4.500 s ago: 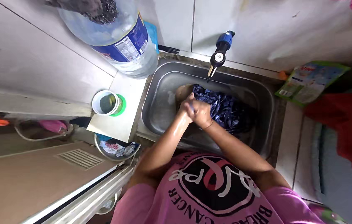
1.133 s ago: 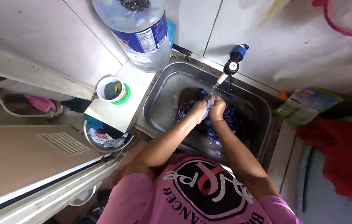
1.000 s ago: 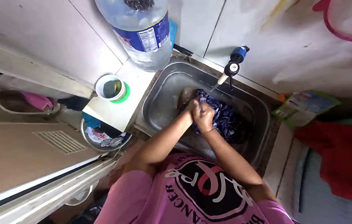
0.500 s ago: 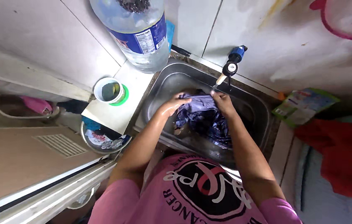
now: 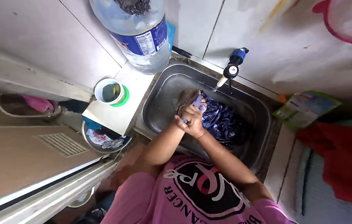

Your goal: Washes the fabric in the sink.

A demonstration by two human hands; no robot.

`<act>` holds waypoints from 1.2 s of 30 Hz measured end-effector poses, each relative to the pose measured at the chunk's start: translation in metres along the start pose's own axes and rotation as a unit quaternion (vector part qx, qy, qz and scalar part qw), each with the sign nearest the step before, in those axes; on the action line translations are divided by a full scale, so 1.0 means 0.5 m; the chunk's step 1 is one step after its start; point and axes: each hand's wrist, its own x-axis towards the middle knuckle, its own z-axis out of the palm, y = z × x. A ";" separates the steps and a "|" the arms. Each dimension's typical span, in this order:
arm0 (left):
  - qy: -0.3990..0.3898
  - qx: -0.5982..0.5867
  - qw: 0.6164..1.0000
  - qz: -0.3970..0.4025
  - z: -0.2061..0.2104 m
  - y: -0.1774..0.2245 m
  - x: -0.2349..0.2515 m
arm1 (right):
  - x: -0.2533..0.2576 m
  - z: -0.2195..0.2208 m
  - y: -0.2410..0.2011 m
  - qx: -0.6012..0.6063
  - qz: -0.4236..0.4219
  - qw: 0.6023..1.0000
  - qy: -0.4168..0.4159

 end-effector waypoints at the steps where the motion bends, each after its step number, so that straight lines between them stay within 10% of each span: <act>1: 0.012 0.076 0.997 0.019 0.013 0.000 -0.010 | -0.003 0.000 0.013 -0.034 -0.022 0.999 0.024; 7: 0.265 0.263 0.920 -0.122 0.160 0.002 -0.062 | 0.008 -0.080 0.120 -0.176 0.234 0.956 0.019; 14: 0.168 0.313 0.934 -0.036 0.124 0.027 -0.062 | -0.021 -0.031 0.022 -0.145 0.055 0.987 0.033; 19: 0.277 0.390 0.865 -0.151 0.162 0.002 -0.075 | 0.000 -0.088 0.060 -0.085 0.411 0.908 -0.012; 26: 0.173 0.381 0.908 -0.023 0.146 0.019 -0.123 | -0.025 -0.052 -0.017 -0.152 0.119 0.981 -0.026; 32: 0.167 0.399 0.890 -0.141 0.228 0.059 -0.206 | 0.046 -0.093 0.003 0.025 0.519 0.850 -0.083; 36: 0.134 0.360 0.921 -0.061 0.256 0.161 -0.331 | 0.027 -0.111 -0.033 0.176 0.500 0.802 -0.274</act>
